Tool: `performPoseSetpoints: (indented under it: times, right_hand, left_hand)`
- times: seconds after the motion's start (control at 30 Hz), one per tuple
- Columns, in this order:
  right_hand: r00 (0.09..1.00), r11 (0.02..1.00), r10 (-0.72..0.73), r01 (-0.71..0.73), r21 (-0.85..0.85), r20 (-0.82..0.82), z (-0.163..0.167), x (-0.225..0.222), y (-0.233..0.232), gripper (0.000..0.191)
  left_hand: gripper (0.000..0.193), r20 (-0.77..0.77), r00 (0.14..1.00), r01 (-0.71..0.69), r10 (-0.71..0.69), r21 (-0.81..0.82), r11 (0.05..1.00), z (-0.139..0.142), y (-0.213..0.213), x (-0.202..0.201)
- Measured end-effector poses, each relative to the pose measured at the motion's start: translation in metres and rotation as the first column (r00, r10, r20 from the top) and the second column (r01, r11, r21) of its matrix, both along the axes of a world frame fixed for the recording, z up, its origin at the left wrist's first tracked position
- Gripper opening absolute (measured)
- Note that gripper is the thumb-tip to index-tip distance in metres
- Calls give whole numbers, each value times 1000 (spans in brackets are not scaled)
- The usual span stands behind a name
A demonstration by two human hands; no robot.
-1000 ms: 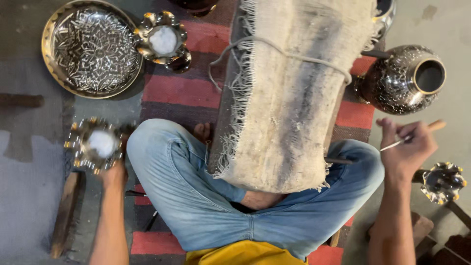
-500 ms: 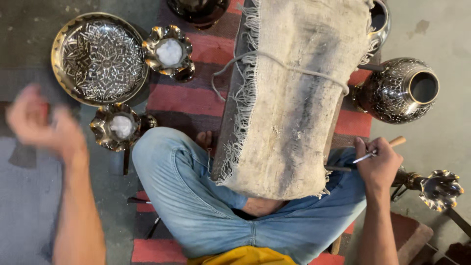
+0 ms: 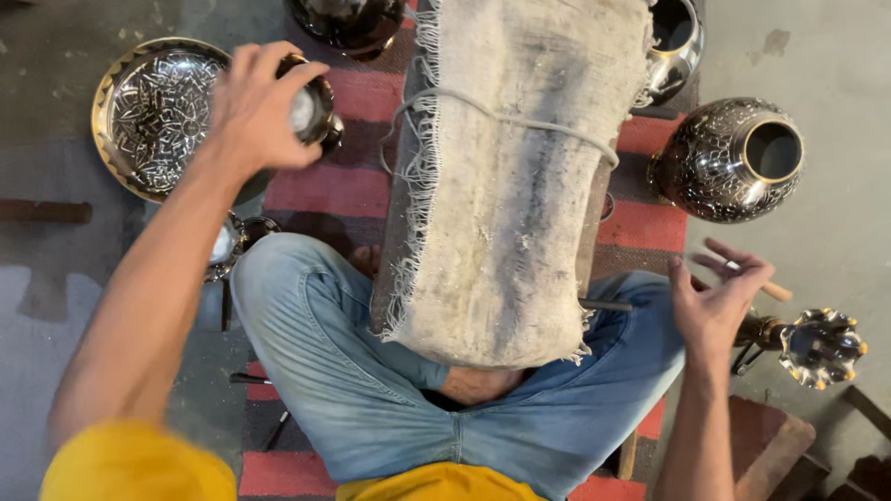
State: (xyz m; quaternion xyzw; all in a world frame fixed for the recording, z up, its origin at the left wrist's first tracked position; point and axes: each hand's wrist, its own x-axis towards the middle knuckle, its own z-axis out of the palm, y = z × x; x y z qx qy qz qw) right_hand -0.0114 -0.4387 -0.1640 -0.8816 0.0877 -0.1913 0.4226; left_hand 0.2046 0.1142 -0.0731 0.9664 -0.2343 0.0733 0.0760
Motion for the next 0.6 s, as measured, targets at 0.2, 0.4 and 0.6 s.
performPoseSetpoints:
  times: [0.2, 0.4, 0.6]
  right_hand:
    - [998, 887, -61, 62, 457, -16, 40, -2, 4, 28]
    - [982, 896, 104, -162, 413, 161, 105, -2, 67, 6]
    - [980, 858, 174, -201, 472, 101, 138, 5, 126, 10]
  left_hand:
    - [70, 333, 935, 218, -126, -256, 942, 109, 11, -93]
    - [79, 294, 923, 378, -249, -563, 735, 148, -73, -140]
    - [84, 133, 943, 328, -306, -531, 781, 132, -128, -144]
